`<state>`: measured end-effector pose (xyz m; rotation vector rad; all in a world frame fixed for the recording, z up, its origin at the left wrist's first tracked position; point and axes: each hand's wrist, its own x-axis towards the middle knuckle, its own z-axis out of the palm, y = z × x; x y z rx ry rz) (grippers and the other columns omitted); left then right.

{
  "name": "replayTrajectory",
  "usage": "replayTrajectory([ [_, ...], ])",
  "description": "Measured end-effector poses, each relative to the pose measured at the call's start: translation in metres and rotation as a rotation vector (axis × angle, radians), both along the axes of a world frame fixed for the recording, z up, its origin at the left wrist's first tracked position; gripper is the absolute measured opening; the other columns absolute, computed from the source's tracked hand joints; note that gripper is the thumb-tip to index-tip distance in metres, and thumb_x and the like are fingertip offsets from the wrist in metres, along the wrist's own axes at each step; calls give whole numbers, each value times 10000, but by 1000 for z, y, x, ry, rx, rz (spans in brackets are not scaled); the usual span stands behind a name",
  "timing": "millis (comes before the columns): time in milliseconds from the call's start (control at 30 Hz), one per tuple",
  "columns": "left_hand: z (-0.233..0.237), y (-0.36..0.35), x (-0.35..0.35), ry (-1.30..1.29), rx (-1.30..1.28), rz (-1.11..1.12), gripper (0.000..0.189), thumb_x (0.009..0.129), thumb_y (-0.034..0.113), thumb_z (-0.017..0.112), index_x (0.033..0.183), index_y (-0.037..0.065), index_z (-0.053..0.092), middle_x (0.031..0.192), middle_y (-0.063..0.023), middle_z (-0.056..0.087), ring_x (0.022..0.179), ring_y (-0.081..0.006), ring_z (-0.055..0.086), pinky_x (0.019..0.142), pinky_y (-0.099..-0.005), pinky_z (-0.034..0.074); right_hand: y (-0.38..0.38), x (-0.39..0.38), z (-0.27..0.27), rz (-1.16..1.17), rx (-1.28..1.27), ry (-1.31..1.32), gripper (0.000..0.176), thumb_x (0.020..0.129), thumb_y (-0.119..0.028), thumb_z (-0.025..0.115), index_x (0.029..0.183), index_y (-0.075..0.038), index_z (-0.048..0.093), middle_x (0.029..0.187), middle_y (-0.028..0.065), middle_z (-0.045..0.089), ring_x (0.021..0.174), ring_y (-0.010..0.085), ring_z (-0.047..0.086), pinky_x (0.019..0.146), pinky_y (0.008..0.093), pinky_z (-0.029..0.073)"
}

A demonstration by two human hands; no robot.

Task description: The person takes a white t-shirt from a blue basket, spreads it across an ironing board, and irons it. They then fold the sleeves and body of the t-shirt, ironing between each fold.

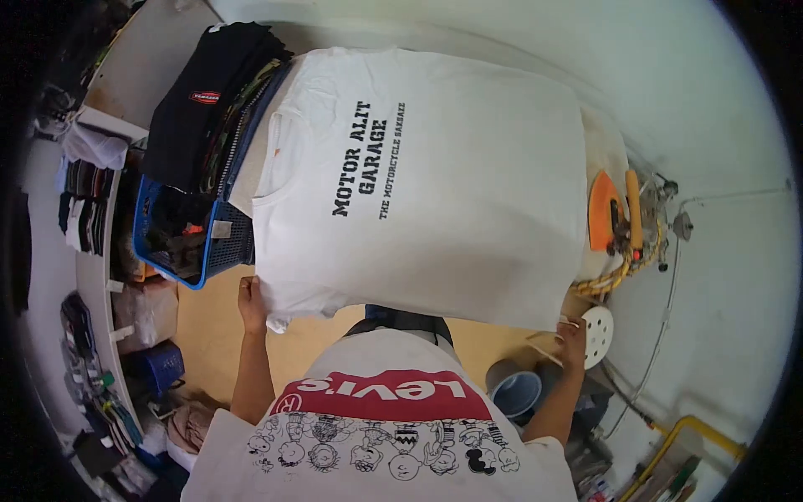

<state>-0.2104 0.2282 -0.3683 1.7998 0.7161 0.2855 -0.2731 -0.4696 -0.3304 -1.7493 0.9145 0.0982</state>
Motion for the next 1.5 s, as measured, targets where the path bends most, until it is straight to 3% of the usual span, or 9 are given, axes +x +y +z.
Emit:
replayTrajectory([
  [167, 14, 9, 76, -88, 521, -11, 210, 962, 195, 564, 1015, -7, 586, 903, -98, 587, 841, -206, 556, 784, -333, 459, -93, 100, 44, 18, -559, -494, 208, 878, -138, 676, 1007, -46, 540, 967, 25, 562, 909, 162, 553, 829, 293, 449],
  [267, 37, 7, 146, -139, 634, -15, 191, 918, 171, 611, 976, -11, 612, 916, -144, 617, 876, -276, 586, 794, -364, 467, -62, 187, 99, 195, -808, -413, 224, 886, -138, 674, 1036, -24, 554, 947, 41, 571, 892, 194, 560, 838, 305, 447],
  [400, 48, 2, 238, -203, 712, -103, 228, 869, 145, 647, 1047, 4, 630, 966, -155, 635, 925, -309, 613, 824, -387, 481, -106, 250, 79, 425, -828, -315, 338, 906, -274, 667, 1096, -20, 553, 823, 25, 551, 707, 139, 556, 612, 265, 457],
  [500, 51, -6, 294, -86, 700, -163, 273, 840, 123, 649, 1091, 18, 628, 1044, -178, 642, 997, -334, 614, 877, -402, 484, -77, 262, 96, 173, -329, -110, 335, 917, -342, 654, 1079, -67, 553, 654, -24, 501, 519, 67, 476, 445, 223, 376],
  [700, 50, -15, 353, 46, 923, -188, 249, 867, 154, 596, 1092, 52, 628, 1068, -168, 634, 1011, -355, 615, 917, -441, 493, 28, 271, 135, 145, -369, 30, 345, 942, -423, 596, 1038, -94, 554, 613, -37, 468, 435, 67, 405, 373, 232, 328],
  [967, 56, 0, 347, -93, 611, -148, 130, 890, 140, 575, 962, 53, 640, 1008, -147, 640, 900, -347, 644, 801, -439, 531, 252, 344, 132, 554, -25, -40, 399, 946, -318, 610, 1210, -20, 591, 773, -38, 607, 556, 38, 477, 476, 199, 378],
  [1167, 53, 8, 347, -132, 566, -176, 123, 888, 148, 591, 951, 56, 643, 974, -143, 645, 879, -349, 648, 786, -441, 530, 451, 419, 117, 1154, -472, -179, 539, 893, -474, 600, 1198, -29, 615, 981, 196, 696, 900, 351, 678, 786, 418, 516],
  [1367, 53, 29, 283, -93, 553, -262, 130, 879, 141, 595, 941, 34, 635, 922, -167, 649, 856, -360, 646, 770, -443, 518, 536, 464, 111, 1284, -550, -230, 563, 893, -533, 563, 1139, -32, 639, 943, 211, 690, 905, 392, 658, 779, 455, 508],
  [1500, 62, 41, 202, 80, 393, -325, 174, 851, 152, 642, 910, -8, 608, 856, -178, 636, 794, -339, 641, 714, -418, 506, 545, 471, 117, 1314, -472, -223, 538, 883, -496, 602, 1096, -4, 641, 777, 183, 670, 675, 303, 665, 656, 395, 515],
])
